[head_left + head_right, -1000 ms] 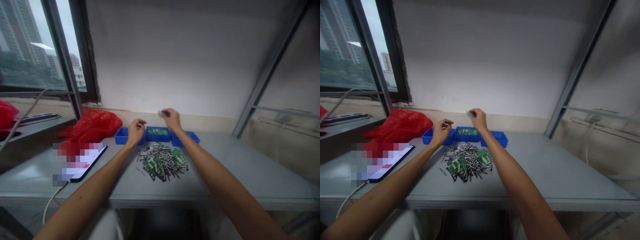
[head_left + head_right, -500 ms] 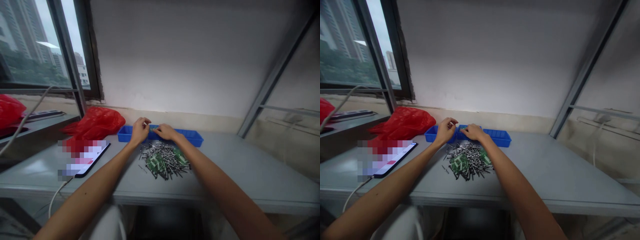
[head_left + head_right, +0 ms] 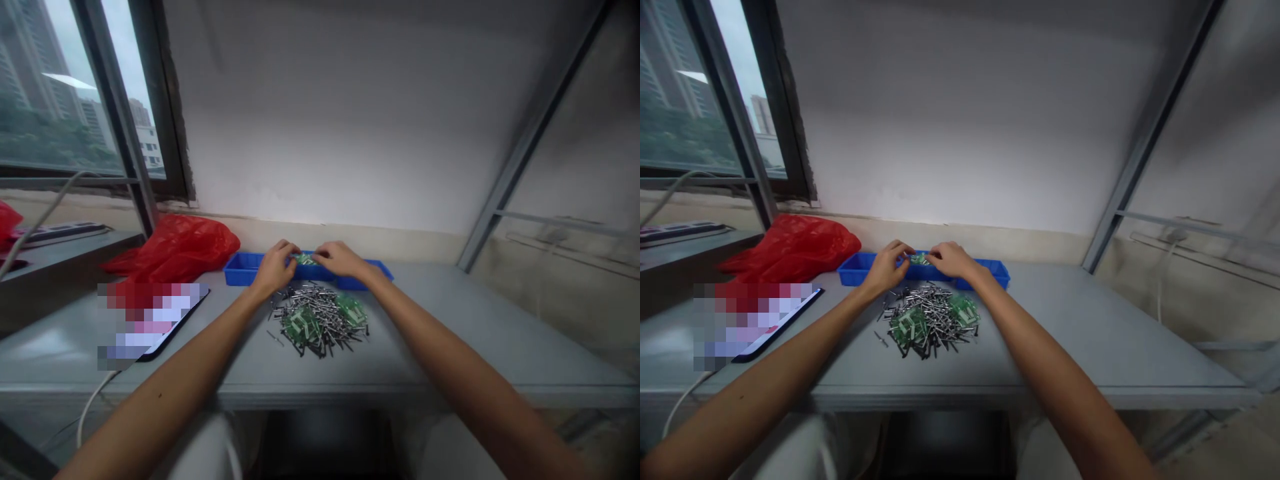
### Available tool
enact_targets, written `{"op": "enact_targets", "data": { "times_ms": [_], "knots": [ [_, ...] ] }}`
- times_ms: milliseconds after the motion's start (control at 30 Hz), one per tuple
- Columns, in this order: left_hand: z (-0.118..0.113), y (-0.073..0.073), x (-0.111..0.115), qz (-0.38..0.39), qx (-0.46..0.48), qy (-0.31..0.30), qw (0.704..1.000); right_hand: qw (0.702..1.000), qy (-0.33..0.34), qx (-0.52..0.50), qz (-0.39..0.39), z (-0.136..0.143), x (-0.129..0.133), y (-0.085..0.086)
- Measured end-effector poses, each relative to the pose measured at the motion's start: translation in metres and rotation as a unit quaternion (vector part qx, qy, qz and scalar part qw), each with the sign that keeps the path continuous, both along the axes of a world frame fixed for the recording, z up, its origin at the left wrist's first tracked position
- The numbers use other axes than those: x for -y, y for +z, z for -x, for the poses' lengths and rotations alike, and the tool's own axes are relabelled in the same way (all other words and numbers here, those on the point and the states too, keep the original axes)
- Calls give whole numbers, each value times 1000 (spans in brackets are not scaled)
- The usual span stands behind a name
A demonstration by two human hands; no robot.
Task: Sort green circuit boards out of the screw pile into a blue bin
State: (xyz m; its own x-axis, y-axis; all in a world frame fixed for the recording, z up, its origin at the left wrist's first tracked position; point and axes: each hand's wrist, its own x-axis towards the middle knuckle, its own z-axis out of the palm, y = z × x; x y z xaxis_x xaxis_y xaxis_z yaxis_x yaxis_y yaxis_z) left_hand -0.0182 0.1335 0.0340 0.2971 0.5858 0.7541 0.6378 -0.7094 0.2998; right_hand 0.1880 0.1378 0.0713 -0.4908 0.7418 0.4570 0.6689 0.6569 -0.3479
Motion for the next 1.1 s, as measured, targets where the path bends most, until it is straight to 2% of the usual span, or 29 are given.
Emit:
{"op": "enact_targets", "data": {
  "times_ms": [67, 133, 200, 267, 367, 467, 567, 667, 800, 900, 1000, 1100],
  "knots": [
    [-3, -1, 1, -5, -45, -16, 999, 999, 24, 22, 33, -21, 19, 7],
    [-7, -3, 2, -1, -100, -32, 994, 989, 38, 75, 120, -40, 37, 11],
    [-11, -9, 1, 20, -150, -38, 988, 977, 44, 108, 178, -56, 51, 10],
    [-15, -17, -1, 43, -180, -33, 982, 971, 50, 128, 197, -65, 61, 5],
    [-18, -28, -6, 52, -190, -27, 980, 967, 58, 149, 200, -69, 67, -6],
    [-18, -33, -8, 48, -181, -24, 982, 973, 62, 136, 178, -69, 65, -16],
    [-17, -31, -6, 49, -173, -26, 983, 981, 50, 131, 135, -68, 62, -19],
    [-18, -26, -2, 47, -177, -19, 983, 985, 41, 134, 103, -68, 61, -12],
    [-22, -14, 8, 27, -169, -16, 985, 994, 19, 54, 92, -65, 59, 5],
    [-25, -6, 17, 8, -149, -19, 989, 995, 18, -26, 91, -60, 50, 12],
    [-27, 0, 23, 2, -126, -24, 992, 985, 38, -126, 111, -49, 37, 10],
    [-26, 2, 24, 2, -94, -35, 995, 953, 70, -264, 133, -29, 24, -1]
  ]
}}
